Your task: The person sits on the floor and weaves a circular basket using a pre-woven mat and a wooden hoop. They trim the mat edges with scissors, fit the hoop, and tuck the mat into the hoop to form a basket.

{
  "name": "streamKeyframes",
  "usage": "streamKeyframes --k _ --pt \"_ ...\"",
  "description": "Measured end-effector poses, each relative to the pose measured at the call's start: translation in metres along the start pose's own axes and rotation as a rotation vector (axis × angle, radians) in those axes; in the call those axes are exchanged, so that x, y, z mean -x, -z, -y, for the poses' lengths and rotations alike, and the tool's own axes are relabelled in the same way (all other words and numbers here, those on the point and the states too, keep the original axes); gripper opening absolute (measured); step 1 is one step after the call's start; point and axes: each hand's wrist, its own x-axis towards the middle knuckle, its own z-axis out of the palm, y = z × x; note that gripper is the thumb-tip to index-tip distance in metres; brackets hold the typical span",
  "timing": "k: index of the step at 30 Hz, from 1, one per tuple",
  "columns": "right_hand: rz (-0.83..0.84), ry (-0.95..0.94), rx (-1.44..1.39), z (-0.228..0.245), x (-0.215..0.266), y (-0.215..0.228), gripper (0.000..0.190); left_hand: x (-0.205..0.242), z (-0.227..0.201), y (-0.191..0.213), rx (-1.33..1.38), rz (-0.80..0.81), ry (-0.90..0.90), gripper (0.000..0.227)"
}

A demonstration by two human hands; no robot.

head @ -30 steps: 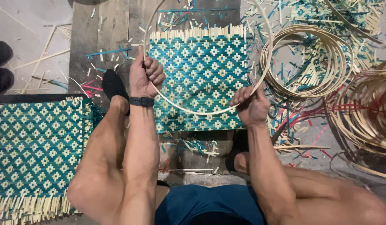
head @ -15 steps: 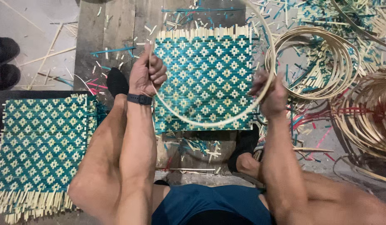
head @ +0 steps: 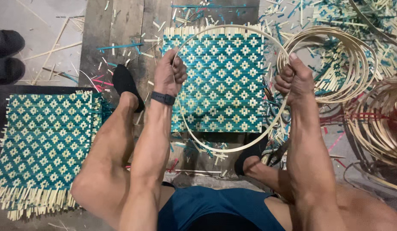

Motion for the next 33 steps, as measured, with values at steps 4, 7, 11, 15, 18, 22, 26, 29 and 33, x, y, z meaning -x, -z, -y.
streamKeyframes --k 4,7,11,15,18,22,26,29,33 --pt "0.012 0.051 0.069 -0.001 0.007 0.008 0.049 -0.004 -0.001 0.008 0.002 0.037 0.015 0.043" --pt "0.102 0.069 -0.056 -0.008 0.005 0.014 0.048 0.001 -0.017 0.008 -0.188 0.201 0.057 0.044" --pt "0.16 0.214 -0.464 -0.03 0.001 0.012 0.052 0.024 -0.023 0.009 -0.114 0.133 -0.068 0.062" --pt "0.039 0.41 -0.549 -0.072 -0.004 -0.029 0.052 0.034 0.063 -0.014 0.203 -0.026 -0.064 0.052" --pt "0.007 0.302 -0.55 -0.08 -0.005 -0.033 0.052 0.02 0.083 0.003 0.55 0.198 -0.172 0.048" --pt "0.049 0.13 -0.183 -0.025 -0.011 0.0 0.05 0.012 0.046 0.041 0.335 0.114 -0.047 0.043" --pt "0.086 0.103 0.069 0.001 -0.017 0.006 0.043 0.009 0.036 0.043 0.223 0.084 0.069 0.042" --pt "0.016 0.061 -0.002 0.006 -0.024 0.011 0.041 0.008 0.031 0.045 0.225 0.063 0.075 0.045" --pt "-0.059 0.081 0.085 0.01 -0.022 0.014 0.039 0.007 0.007 0.065 0.24 0.031 0.062 0.047"
